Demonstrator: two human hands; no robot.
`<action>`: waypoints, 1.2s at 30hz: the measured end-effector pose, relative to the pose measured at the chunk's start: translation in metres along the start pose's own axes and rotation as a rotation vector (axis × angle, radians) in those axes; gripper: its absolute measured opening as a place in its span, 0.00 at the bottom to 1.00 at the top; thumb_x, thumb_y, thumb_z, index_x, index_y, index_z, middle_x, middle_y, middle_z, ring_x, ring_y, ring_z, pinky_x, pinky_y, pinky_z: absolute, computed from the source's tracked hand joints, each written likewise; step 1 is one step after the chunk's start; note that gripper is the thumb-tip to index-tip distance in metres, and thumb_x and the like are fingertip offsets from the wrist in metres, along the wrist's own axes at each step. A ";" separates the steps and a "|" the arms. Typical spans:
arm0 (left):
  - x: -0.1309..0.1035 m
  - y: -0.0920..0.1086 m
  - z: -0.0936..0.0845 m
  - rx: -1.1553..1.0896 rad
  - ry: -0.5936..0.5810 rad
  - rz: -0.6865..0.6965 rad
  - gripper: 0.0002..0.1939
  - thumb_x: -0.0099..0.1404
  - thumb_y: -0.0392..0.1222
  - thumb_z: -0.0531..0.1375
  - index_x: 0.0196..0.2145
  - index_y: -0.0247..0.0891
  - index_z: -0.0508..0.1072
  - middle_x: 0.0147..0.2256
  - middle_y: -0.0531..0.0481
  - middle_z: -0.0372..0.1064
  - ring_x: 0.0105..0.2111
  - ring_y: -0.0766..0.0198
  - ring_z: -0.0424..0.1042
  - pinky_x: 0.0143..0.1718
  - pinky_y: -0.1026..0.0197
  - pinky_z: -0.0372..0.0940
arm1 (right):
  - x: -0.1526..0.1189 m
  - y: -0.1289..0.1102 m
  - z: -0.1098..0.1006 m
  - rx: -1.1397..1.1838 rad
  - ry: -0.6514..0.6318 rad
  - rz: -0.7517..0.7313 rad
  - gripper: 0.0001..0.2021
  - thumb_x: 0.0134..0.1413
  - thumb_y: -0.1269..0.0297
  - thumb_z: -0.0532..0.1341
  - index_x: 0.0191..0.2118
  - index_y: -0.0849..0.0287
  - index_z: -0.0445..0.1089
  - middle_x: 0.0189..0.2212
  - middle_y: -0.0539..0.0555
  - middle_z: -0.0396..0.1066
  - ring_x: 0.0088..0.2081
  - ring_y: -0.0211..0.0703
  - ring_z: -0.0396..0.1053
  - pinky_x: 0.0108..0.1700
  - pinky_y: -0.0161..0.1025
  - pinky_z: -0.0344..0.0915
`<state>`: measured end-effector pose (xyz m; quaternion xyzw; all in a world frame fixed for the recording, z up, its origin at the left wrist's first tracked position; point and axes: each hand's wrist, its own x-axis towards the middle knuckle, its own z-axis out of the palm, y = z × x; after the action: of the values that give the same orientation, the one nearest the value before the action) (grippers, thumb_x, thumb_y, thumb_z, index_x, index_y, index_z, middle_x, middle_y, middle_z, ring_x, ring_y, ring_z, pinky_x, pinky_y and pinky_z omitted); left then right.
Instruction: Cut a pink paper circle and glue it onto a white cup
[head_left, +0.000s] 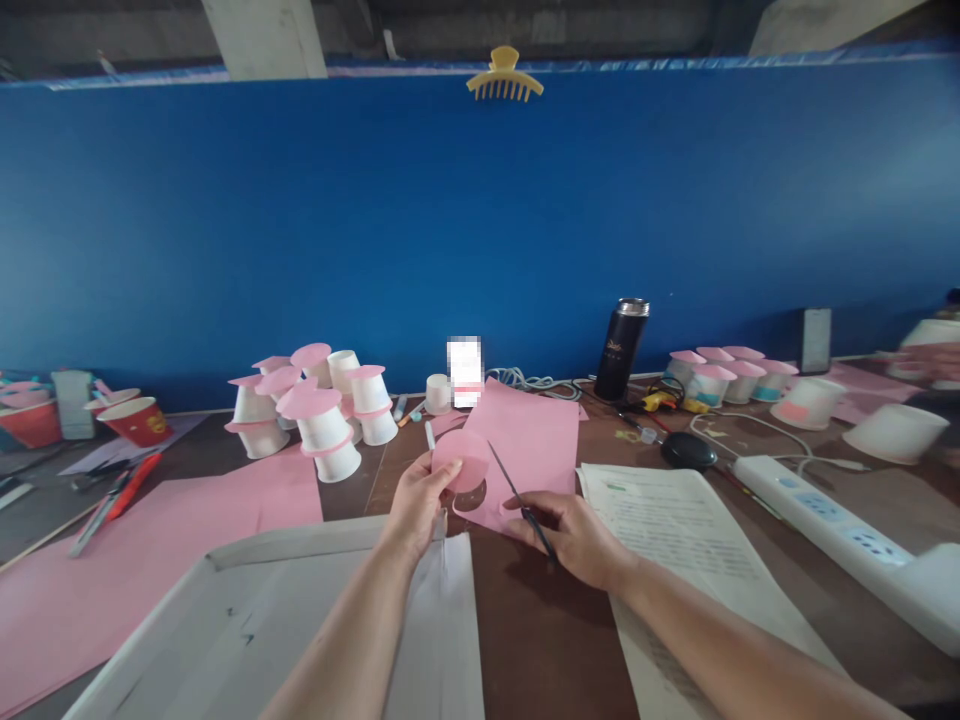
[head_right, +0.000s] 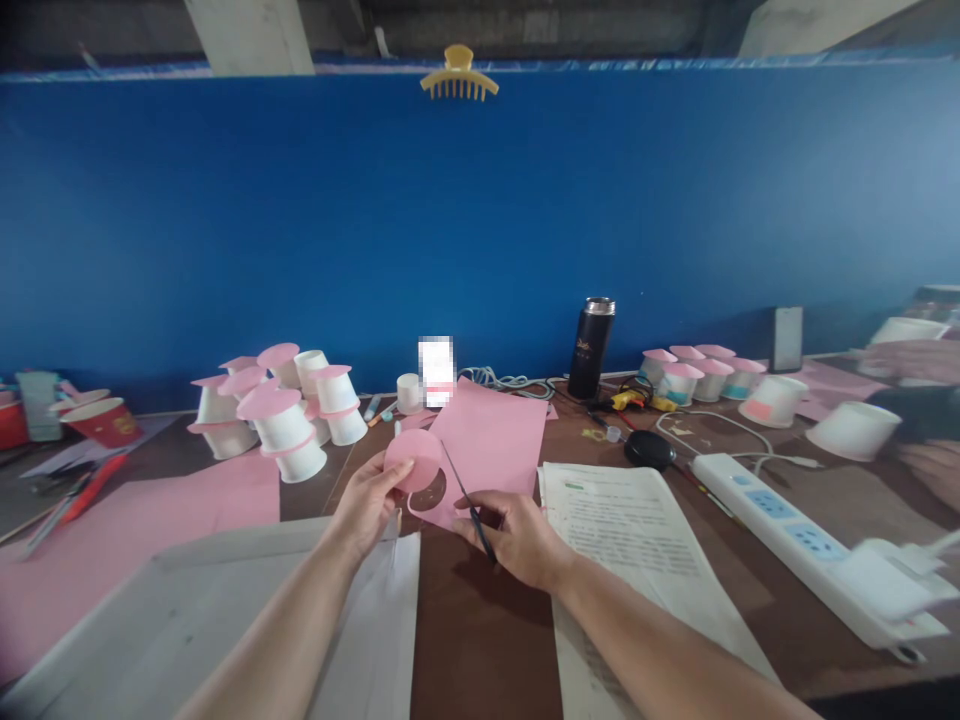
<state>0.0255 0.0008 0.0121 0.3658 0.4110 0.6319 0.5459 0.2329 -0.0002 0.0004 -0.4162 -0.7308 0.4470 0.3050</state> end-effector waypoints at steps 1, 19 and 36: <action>0.000 0.000 0.000 0.002 0.001 -0.002 0.15 0.51 0.44 0.67 0.34 0.32 0.74 0.26 0.48 0.72 0.24 0.66 0.69 0.28 0.63 0.63 | 0.000 0.000 0.000 0.003 -0.002 0.001 0.20 0.49 0.49 0.62 0.42 0.60 0.73 0.22 0.49 0.65 0.23 0.34 0.58 0.25 0.31 0.56; -0.002 0.001 0.003 0.047 0.013 -0.023 0.20 0.49 0.45 0.68 0.37 0.32 0.74 0.30 0.45 0.74 0.27 0.60 0.72 0.32 0.58 0.68 | 0.000 0.002 0.001 0.002 0.008 -0.034 0.22 0.50 0.48 0.61 0.44 0.61 0.73 0.23 0.49 0.66 0.24 0.35 0.58 0.25 0.32 0.57; 0.002 -0.008 -0.007 0.150 0.018 -0.010 0.23 0.48 0.49 0.68 0.39 0.31 0.75 0.32 0.41 0.75 0.28 0.58 0.74 0.31 0.57 0.68 | 0.001 0.002 0.000 -0.068 0.026 -0.049 0.22 0.51 0.48 0.60 0.44 0.60 0.73 0.24 0.50 0.68 0.25 0.36 0.61 0.26 0.32 0.59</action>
<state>0.0222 0.0028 0.0022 0.3980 0.4640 0.5998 0.5163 0.2331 0.0012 -0.0014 -0.4141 -0.7515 0.4086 0.3111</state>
